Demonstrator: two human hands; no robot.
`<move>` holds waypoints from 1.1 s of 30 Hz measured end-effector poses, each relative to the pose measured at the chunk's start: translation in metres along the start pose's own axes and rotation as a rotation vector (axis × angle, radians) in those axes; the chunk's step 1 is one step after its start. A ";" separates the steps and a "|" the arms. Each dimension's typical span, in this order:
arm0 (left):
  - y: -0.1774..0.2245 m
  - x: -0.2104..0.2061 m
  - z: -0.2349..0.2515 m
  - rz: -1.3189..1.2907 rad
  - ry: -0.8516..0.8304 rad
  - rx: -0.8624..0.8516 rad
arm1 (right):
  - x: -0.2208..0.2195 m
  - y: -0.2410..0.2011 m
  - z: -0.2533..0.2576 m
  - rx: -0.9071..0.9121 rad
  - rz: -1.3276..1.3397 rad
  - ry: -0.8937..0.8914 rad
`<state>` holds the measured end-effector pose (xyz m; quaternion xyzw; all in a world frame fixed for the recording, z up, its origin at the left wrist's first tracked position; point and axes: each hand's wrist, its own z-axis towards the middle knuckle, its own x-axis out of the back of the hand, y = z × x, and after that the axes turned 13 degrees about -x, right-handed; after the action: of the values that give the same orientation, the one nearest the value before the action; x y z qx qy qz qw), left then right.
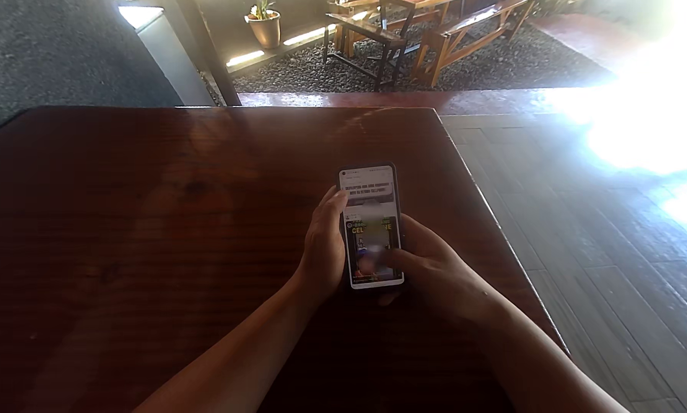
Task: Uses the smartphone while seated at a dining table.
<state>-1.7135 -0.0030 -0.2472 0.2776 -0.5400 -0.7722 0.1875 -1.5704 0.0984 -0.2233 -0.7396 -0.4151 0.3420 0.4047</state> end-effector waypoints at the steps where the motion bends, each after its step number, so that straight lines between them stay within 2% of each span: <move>1: 0.000 0.000 0.000 0.000 0.001 0.008 | 0.000 0.000 0.000 0.002 0.001 -0.005; 16: 0.001 -0.005 0.002 -0.064 0.064 0.019 | 0.000 0.000 0.001 -0.032 0.050 0.029; 33: 0.001 0.001 -0.001 0.010 -0.009 -0.012 | 0.000 0.000 0.001 -0.007 0.026 0.009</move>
<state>-1.7135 -0.0042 -0.2467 0.2704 -0.5375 -0.7757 0.1907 -1.5711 0.0984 -0.2240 -0.7480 -0.4047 0.3423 0.3995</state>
